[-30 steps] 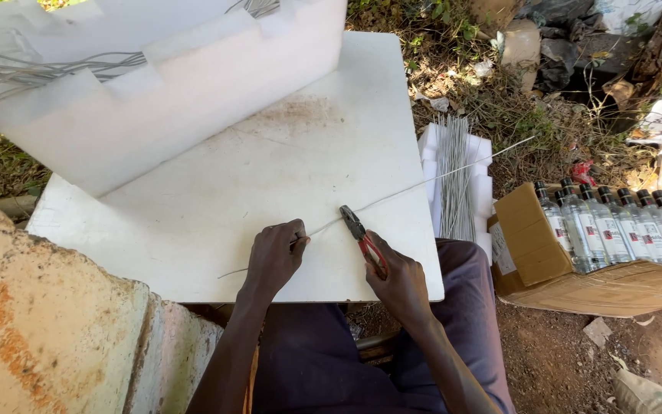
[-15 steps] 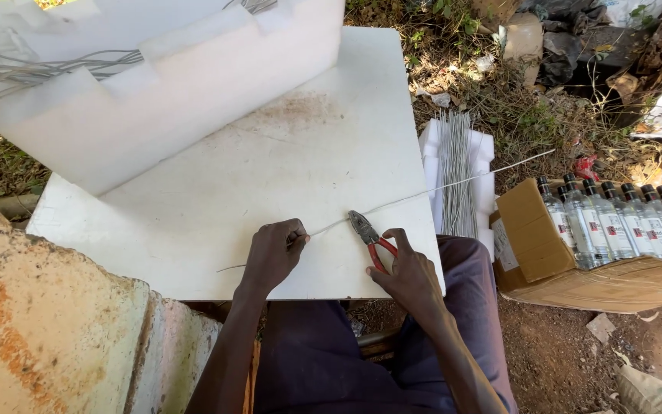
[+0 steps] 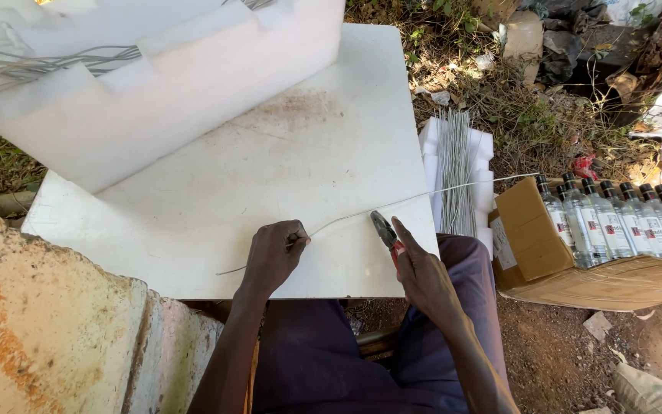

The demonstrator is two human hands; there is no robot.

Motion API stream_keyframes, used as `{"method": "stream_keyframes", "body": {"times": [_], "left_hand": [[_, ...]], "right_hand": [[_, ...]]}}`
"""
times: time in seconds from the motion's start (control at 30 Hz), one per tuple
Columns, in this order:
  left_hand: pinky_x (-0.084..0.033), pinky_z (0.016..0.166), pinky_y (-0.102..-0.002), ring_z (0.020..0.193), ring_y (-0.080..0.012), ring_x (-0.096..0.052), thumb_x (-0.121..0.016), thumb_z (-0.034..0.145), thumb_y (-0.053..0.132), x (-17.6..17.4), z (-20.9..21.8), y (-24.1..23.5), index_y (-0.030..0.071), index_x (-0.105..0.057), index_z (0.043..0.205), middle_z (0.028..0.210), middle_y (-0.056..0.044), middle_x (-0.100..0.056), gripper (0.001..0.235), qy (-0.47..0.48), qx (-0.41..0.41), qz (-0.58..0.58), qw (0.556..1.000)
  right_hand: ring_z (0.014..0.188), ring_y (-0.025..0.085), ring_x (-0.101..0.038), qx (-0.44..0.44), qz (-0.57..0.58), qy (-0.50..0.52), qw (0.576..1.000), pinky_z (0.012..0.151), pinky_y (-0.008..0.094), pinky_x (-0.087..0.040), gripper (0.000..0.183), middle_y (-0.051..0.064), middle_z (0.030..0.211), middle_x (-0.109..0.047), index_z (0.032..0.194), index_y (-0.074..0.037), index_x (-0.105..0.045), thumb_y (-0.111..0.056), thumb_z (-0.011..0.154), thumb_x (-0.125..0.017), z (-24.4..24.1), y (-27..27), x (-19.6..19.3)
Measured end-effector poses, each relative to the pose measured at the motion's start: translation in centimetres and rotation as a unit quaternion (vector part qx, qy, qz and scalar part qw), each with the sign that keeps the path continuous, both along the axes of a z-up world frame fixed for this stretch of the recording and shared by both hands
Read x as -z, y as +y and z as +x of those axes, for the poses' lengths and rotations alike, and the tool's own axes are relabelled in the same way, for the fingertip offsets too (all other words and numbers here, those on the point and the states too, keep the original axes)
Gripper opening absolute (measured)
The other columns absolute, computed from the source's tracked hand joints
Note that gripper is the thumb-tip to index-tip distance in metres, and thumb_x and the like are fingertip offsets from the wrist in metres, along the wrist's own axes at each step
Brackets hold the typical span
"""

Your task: The person uses pliers to cut a long, thin metal wire into shorter segments on a white surface. They repeatedly measure, cut, and place the wire pieces into a white styrofoam container.

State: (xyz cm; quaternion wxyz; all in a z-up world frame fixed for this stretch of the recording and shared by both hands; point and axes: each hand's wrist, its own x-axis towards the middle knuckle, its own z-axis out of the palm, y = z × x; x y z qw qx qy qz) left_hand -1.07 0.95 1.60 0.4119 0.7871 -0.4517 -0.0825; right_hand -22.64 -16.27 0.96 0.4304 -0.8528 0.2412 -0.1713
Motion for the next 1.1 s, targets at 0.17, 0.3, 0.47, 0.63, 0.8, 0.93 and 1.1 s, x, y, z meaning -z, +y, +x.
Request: {"method": "stream_keyframes", "body": {"times": [0.17, 0.3, 0.47, 0.63, 0.8, 0.93, 1.1], "left_hand": [[-0.049, 0.051, -0.035, 0.05, -0.0246, -0.06, -0.066, 0.085, -0.005, 0.2, 0.1, -0.2, 0.007, -0.063, 0.072, 0.056, -0.011, -0.06, 0.018, -0.007, -0.006, 0.024, 1.0], [-0.051, 0.05, -0.034, 0.052, -0.0231, -0.062, -0.068, 0.083, -0.005, -0.8, -0.4, -0.3, 0.007, -0.064, 0.071, 0.059, -0.009, -0.061, 0.017, -0.083, -0.012, 0.058, 0.995], [-0.049, 0.05, -0.035, 0.051, -0.0237, -0.059, -0.068, 0.083, -0.003, -0.3, -0.5, -0.3, 0.008, -0.062, 0.069, 0.058, -0.008, -0.058, 0.019, -0.11, -0.006, 0.068, 0.992], [-0.049, 0.051, -0.036, 0.051, -0.0252, -0.059, -0.069, 0.084, 0.0, 0.8, -0.1, -0.6, 0.01, -0.06, 0.068, 0.059, -0.007, -0.056, 0.021, -0.127, -0.011, 0.077, 0.989], [-0.052, 0.053, -0.035, 0.053, -0.0232, -0.061, -0.066, 0.087, 0.003, 1.8, -0.1, -0.8, 0.013, -0.063, 0.072, 0.061, -0.005, -0.057, 0.018, -0.157, -0.011, 0.096, 0.983], [-0.051, 0.052, -0.037, 0.053, -0.0264, -0.061, -0.066, 0.087, 0.003, 2.1, 0.0, -1.1, 0.011, -0.063, 0.073, 0.062, -0.007, -0.057, 0.016, -0.151, -0.009, 0.096, 0.984], [-0.052, 0.053, -0.035, 0.053, -0.022, -0.059, -0.064, 0.089, 0.003, 1.9, 0.1, -1.0, 0.011, -0.066, 0.075, 0.062, -0.005, -0.057, 0.016, -0.151, 0.002, 0.099, 0.984]], "right_hand": [[0.033, 0.023, -0.057, 0.006, 0.083, -0.032, 0.996, 0.034, 0.036, -0.048, 0.056, 0.016, 0.058, -0.066, 0.152, -0.02, -0.04, -0.012, 0.097, -0.034, -0.1, -0.1, -0.6], [0.042, 0.03, -0.064, 0.013, 0.002, -0.033, 0.999, 0.039, 0.041, -0.048, 0.063, 0.021, 0.069, -0.063, 0.152, -0.022, -0.04, -0.016, 0.092, -0.059, -0.2, -1.7, 0.7], [0.059, 0.041, -0.066, 0.042, -0.082, -0.002, 0.996, 0.054, 0.051, -0.047, 0.073, 0.02, 0.076, -0.067, 0.152, -0.031, -0.043, -0.006, 0.085, -0.06, 0.4, -1.3, -0.3], [0.077, 0.049, -0.068, 0.07, -0.141, 0.0, 0.988, 0.068, 0.057, -0.053, 0.072, 0.022, 0.091, -0.073, 0.15, -0.033, -0.045, -0.005, 0.085, -0.057, 0.9, -0.1, -1.0], [0.082, 0.053, -0.069, 0.038, -0.156, 0.097, 0.982, 0.072, 0.061, -0.054, 0.07, 0.024, 0.093, -0.073, 0.149, -0.038, -0.044, -0.009, 0.086, -0.054, 0.6, -0.1, 0.6], [0.083, 0.054, -0.069, 0.056, -0.158, 0.096, 0.981, 0.073, 0.062, -0.055, 0.066, 0.025, 0.095, -0.073, 0.147, -0.036, -0.047, -0.01, 0.086, -0.054, 0.7, 0.4, -1.4], [0.088, 0.054, -0.068, 0.055, -0.134, 0.143, 0.979, 0.076, 0.062, -0.054, 0.066, 0.028, 0.1, -0.072, 0.148, -0.039, -0.046, -0.011, 0.089, -0.049, 1.3, 0.5, -0.7]]}}
